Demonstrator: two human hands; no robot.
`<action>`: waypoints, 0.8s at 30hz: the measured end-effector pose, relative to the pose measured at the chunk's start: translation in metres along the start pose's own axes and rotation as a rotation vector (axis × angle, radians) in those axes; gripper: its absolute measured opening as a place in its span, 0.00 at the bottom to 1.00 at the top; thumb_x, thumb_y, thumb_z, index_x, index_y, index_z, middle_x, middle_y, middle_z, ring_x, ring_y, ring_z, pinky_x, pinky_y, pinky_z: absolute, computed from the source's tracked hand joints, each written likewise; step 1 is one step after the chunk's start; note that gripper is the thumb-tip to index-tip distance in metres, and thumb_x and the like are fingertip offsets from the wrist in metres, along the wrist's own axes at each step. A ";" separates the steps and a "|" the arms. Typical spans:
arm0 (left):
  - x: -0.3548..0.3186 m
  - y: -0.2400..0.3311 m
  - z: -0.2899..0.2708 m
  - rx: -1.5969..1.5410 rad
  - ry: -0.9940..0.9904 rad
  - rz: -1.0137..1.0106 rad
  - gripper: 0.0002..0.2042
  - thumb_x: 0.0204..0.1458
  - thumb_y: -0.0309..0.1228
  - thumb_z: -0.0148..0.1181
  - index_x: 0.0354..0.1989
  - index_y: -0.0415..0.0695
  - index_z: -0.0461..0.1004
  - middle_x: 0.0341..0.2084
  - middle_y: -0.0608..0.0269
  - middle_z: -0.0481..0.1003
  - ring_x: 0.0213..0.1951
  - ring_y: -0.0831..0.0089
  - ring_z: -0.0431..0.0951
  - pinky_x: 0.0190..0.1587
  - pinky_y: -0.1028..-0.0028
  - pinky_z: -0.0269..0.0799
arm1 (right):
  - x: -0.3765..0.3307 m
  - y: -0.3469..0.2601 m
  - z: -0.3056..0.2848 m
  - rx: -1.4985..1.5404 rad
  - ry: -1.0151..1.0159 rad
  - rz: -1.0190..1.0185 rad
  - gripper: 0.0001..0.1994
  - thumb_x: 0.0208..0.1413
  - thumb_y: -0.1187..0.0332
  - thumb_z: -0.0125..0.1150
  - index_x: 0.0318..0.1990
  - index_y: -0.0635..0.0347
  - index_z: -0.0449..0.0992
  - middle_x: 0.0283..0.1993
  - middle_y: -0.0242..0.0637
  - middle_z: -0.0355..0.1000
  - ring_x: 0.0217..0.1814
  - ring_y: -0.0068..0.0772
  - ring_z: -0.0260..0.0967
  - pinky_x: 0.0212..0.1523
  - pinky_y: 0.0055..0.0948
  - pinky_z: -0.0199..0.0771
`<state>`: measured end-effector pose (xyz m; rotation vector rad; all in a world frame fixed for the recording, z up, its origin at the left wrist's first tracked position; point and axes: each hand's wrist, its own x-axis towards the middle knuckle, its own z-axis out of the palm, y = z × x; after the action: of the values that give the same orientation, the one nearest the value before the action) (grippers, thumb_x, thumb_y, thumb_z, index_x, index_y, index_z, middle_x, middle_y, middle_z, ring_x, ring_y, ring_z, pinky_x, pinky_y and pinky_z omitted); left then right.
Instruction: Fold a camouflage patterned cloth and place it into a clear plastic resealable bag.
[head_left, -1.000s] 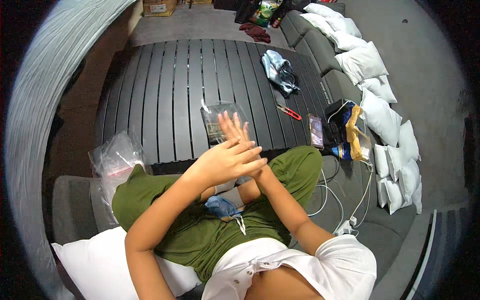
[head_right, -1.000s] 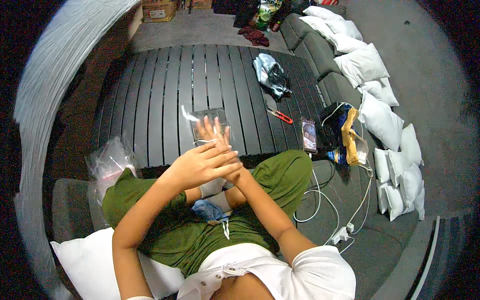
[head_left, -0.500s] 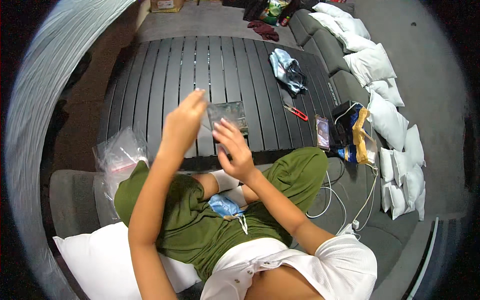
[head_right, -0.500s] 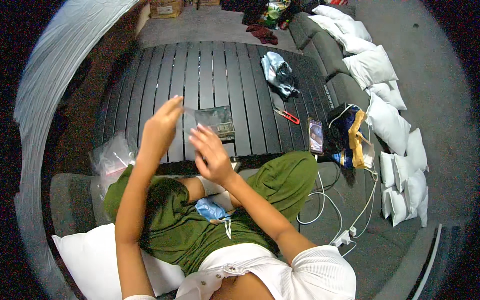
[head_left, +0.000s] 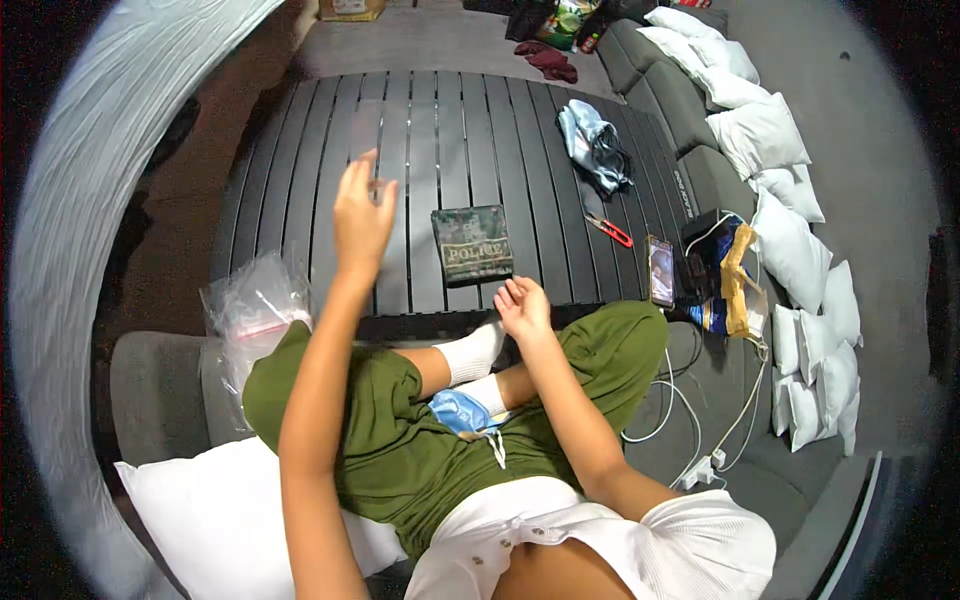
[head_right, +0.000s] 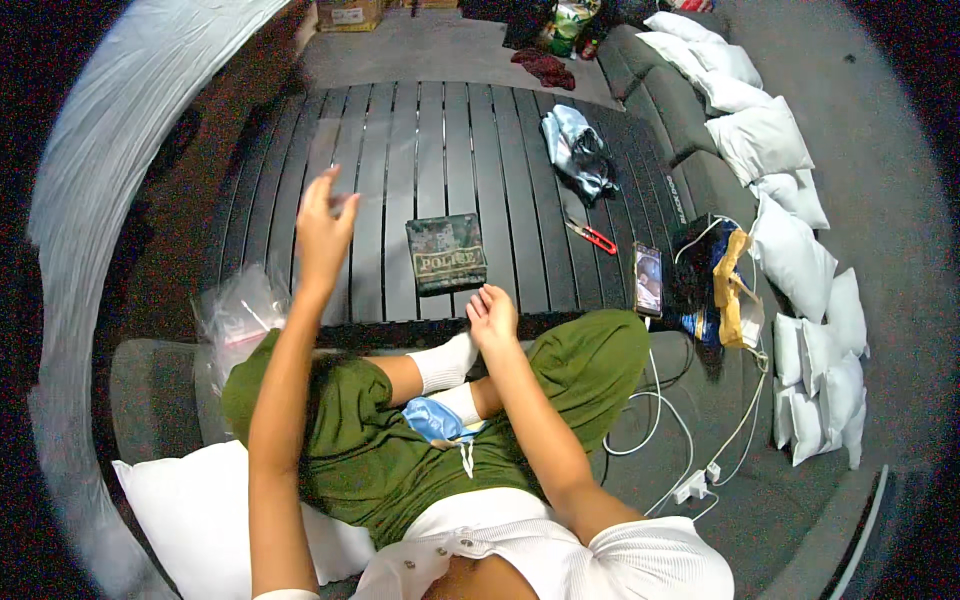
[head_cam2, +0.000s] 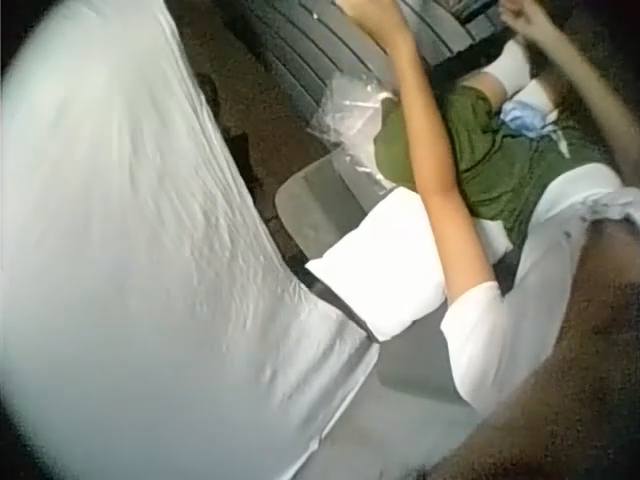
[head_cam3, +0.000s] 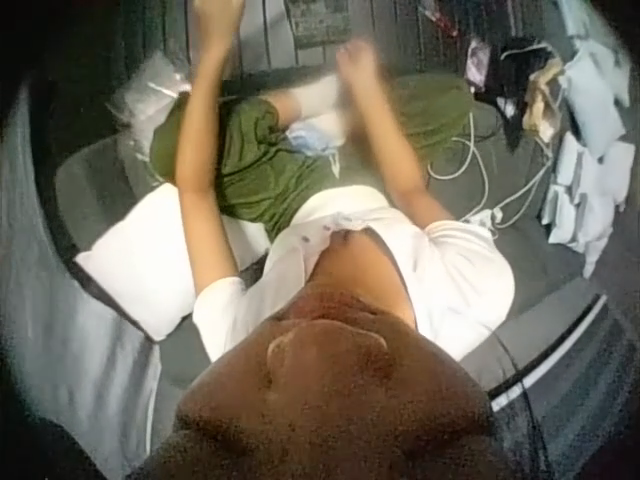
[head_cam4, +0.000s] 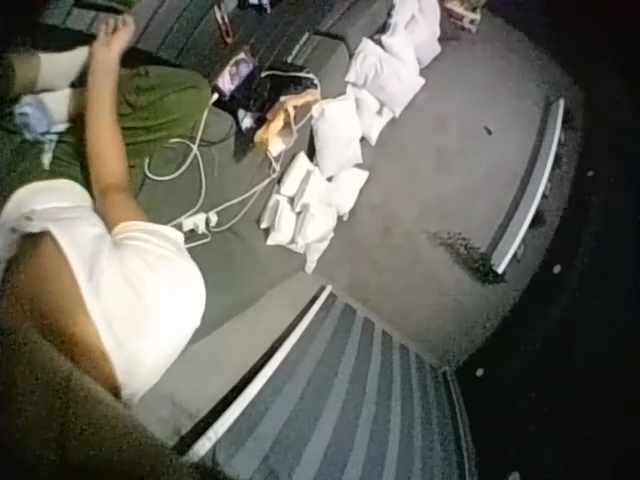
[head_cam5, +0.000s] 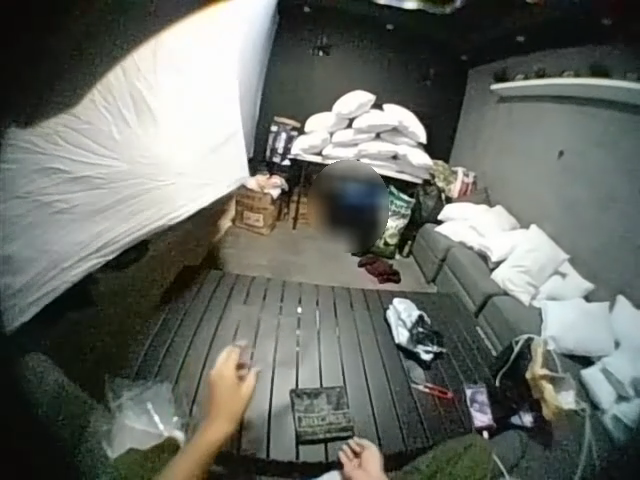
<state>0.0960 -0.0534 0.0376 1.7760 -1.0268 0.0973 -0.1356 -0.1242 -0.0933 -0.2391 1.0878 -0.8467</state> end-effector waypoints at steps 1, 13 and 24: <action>-0.003 -0.003 0.016 -0.160 0.021 -0.018 0.20 0.46 0.25 0.57 0.49 0.39 0.64 0.41 0.57 0.70 0.32 0.74 0.75 0.34 0.77 0.70 | -0.001 0.006 0.006 -0.003 0.000 -0.039 0.15 0.46 0.67 0.55 0.42 0.63 0.66 0.57 0.45 0.56 0.64 0.47 0.44 0.61 0.41 0.48; -0.059 -0.064 0.159 -1.238 0.171 -0.771 0.22 0.44 0.19 0.56 0.51 0.38 0.64 0.46 0.65 0.66 0.33 0.81 0.69 0.32 0.85 0.66 | 0.037 0.042 0.102 -0.721 0.854 -0.205 0.23 0.40 0.66 0.63 0.41 0.78 0.68 0.48 0.59 0.65 0.47 0.53 0.66 0.47 0.37 0.66; -0.057 -0.059 0.158 -1.309 0.334 -0.776 0.21 0.46 0.19 0.55 0.51 0.40 0.62 0.50 0.62 0.62 0.44 0.72 0.69 0.41 0.77 0.70 | 0.031 0.027 0.103 -0.318 0.464 -0.236 0.13 0.35 0.75 0.63 0.30 0.72 0.71 0.33 0.44 0.71 0.29 0.34 0.69 0.32 0.32 0.69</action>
<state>0.0393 -0.1410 -0.1068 0.7588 0.0182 -0.6108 -0.0283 -0.1511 -0.0807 -0.4588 1.6560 -0.9632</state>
